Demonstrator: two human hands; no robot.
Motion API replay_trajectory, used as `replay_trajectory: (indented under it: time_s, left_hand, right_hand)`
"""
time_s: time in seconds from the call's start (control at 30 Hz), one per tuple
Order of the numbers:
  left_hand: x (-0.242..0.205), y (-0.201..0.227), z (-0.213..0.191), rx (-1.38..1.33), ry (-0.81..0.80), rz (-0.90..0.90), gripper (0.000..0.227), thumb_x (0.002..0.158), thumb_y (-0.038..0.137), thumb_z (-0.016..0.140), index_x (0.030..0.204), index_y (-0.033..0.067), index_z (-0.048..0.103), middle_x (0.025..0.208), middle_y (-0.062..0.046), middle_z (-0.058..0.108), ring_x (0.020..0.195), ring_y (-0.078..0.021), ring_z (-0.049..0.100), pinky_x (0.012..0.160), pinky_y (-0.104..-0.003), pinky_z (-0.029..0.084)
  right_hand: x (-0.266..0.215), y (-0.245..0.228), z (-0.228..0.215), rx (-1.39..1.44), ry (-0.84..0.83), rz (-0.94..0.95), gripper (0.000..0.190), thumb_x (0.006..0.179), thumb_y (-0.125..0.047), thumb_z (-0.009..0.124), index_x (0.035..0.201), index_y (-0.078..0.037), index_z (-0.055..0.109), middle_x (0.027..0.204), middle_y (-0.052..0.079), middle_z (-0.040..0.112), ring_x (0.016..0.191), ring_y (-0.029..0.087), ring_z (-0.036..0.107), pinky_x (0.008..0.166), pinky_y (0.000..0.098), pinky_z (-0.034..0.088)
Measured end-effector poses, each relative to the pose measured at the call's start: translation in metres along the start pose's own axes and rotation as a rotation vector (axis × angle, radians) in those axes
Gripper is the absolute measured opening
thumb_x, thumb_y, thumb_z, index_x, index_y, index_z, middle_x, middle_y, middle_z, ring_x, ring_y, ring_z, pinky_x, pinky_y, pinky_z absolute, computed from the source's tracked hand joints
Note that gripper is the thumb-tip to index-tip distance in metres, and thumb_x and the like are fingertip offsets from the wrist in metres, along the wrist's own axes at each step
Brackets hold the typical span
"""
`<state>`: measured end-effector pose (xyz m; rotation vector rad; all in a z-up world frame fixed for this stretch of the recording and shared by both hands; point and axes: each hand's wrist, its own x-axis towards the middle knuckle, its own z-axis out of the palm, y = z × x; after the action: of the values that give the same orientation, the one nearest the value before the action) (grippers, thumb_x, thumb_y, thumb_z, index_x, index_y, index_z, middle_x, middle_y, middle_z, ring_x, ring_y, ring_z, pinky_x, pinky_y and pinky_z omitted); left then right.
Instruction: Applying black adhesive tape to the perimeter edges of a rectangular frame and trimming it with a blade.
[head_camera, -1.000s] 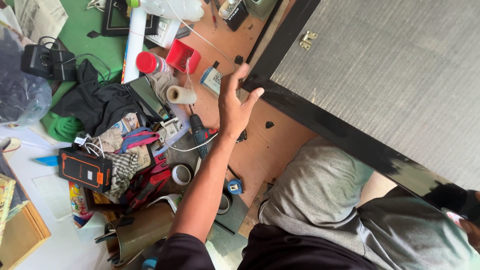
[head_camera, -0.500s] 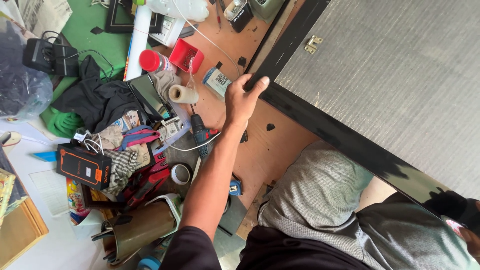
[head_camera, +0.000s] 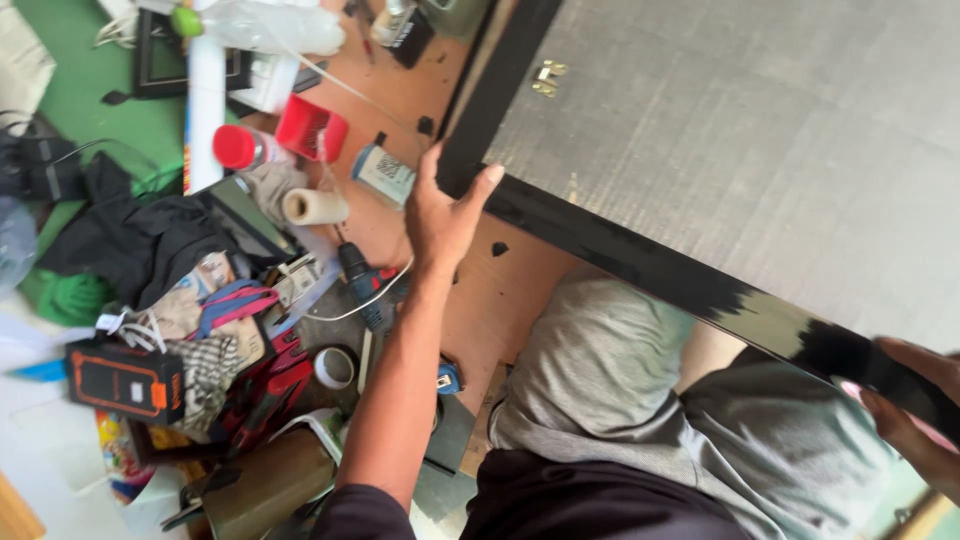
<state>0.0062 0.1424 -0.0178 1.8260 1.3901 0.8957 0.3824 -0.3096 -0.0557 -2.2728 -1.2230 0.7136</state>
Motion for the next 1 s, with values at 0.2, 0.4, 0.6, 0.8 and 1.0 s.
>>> replay_trajectory:
  time_s: [0.2,0.4,0.6,0.8,1.0]
  left_hand:
    - [0.005,-0.022,0.005,-0.023,-0.037,-0.093,0.048,0.090,0.038,0.078,0.122,0.0032,0.067,0.108,-0.013,0.077,0.099,-0.0243,0.075,0.087,-0.037,0.058]
    - [0.005,-0.030,0.006,-0.045,-0.049,-0.060,0.040,0.099,0.035,0.070,0.121,0.0018,0.067,0.108,-0.013,0.076,0.098,-0.0235,0.073,0.087,-0.036,0.057]
    - [-0.002,-0.031,0.002,0.102,-0.043,-0.100,0.044,0.107,0.033,0.056,0.137,0.0007,0.058,0.122,-0.018,0.071,0.113,-0.0314,0.068,0.097,-0.041,0.053]
    - [-0.035,0.049,-0.007,0.954,-0.316,0.410,0.097,0.090,0.070,0.048,0.152,-0.0045,0.039,0.161,-0.024,0.031,0.151,-0.0447,0.026,0.117,-0.074,0.010]
    - [-0.139,0.120,0.058,0.702,-0.628,0.721,0.110,0.081,0.084,0.038,0.155,0.0024,0.040,0.161,-0.020,0.037,0.154,-0.0387,0.029,0.128,-0.060,0.021]
  right_hand:
    - [0.042,-0.142,-0.041,-0.366,-0.041,-0.053,0.054,0.074,-0.032,0.088,0.120,-0.007,0.074,0.092,0.013,0.069,0.074,0.022,0.072,0.069,0.0322,0.062]
    - [0.062,-0.162,-0.050,-0.445,-0.138,-0.100,0.048,0.071,-0.031,0.090,0.114,-0.013,0.078,0.085,0.009,0.067,0.065,0.018,0.070,0.061,0.0300,0.060]
    - [0.068,-0.172,-0.041,-0.654,-0.198,-0.220,0.046,0.070,-0.035,0.087,0.111,-0.017,0.079,0.078,0.003,0.063,0.057,0.015,0.067,0.058,0.0303,0.059]
    - [0.067,-0.181,-0.041,-0.539,-0.120,-0.237,0.042,0.067,-0.030,0.092,0.104,-0.013,0.079,0.075,0.006,0.062,0.055,0.020,0.065,0.054,0.0346,0.057]
    - [0.064,-0.164,-0.029,-0.534,-0.124,-0.214,0.039,0.070,-0.023,0.092,0.105,-0.013,0.079,0.073,0.007,0.060,0.052,0.020,0.063,0.051,0.0351,0.053]
